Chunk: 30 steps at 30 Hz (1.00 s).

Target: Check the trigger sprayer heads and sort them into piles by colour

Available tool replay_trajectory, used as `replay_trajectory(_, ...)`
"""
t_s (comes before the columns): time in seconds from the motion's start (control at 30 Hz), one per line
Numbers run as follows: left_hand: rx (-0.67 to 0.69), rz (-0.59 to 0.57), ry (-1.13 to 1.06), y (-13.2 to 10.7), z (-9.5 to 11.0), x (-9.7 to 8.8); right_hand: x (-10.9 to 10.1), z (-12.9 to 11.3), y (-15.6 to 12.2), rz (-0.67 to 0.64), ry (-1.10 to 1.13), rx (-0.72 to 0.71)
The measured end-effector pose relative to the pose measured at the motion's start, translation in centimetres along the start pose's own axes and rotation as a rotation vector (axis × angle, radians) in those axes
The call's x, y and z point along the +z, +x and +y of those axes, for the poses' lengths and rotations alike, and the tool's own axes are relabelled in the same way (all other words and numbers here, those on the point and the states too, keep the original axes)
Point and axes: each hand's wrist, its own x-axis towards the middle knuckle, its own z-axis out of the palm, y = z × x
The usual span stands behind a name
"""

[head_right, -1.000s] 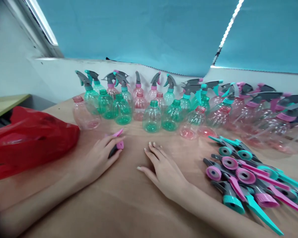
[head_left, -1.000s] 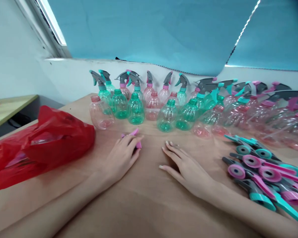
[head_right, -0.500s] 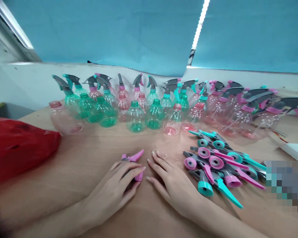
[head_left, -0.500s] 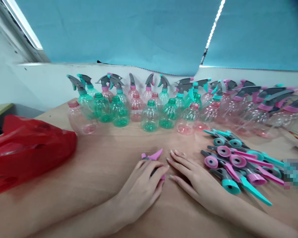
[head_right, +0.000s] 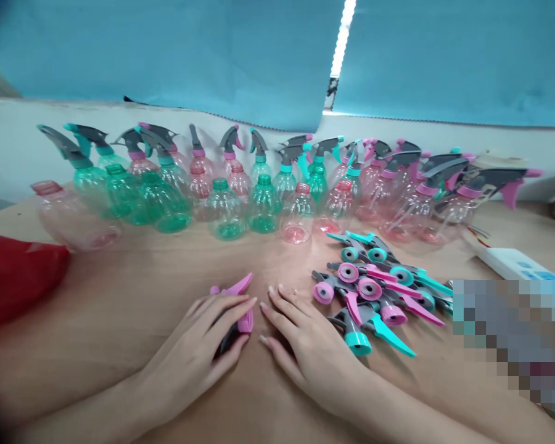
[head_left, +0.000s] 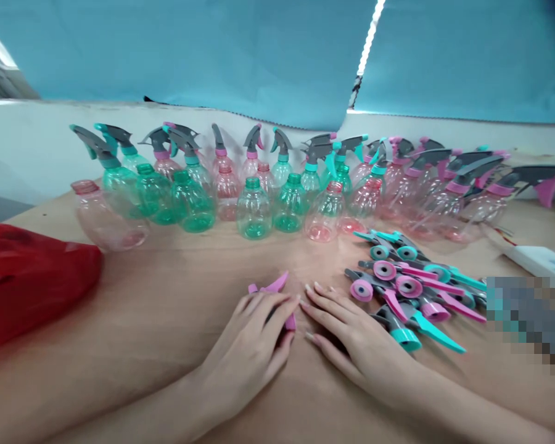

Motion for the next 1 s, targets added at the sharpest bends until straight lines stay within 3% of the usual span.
replay_trajectory(0.27, 0.035, 0.001, 0.016, 0.4, -0.6, -0.2, -0.6, -0.2, -0.2, 0.012, 0.104, 0.035)
replay_trajectory(0.53, 0.031, -0.012, -0.002, 0.2, -1.2, 0.0, -2.0, -0.3, -3.8, -0.032, 0.038, -0.043)
replay_trajectory(0.7, 0.047, -0.007, 0.02, 0.2, -1.6, 0.0, -3.9, 0.6, -6.4, 0.12, 0.113, -0.161)
replay_trajectory(0.77, 0.045, 0.007, 0.018, 0.1, -1.8, 0.2, -4.7, 1.5, -7.3, 0.152, 0.071, -0.126)
replay_trajectory(0.9, 0.042, 0.008, 0.012, -0.1, -2.3, 0.8, -5.5, 3.4, -8.4, 0.158, -0.114, 0.087)
replay_trajectory(1.0, 0.028, 0.025, 0.017, -0.1, -2.7, 1.2, -5.5, 4.0, -8.3, 0.102, -0.135, 0.08)
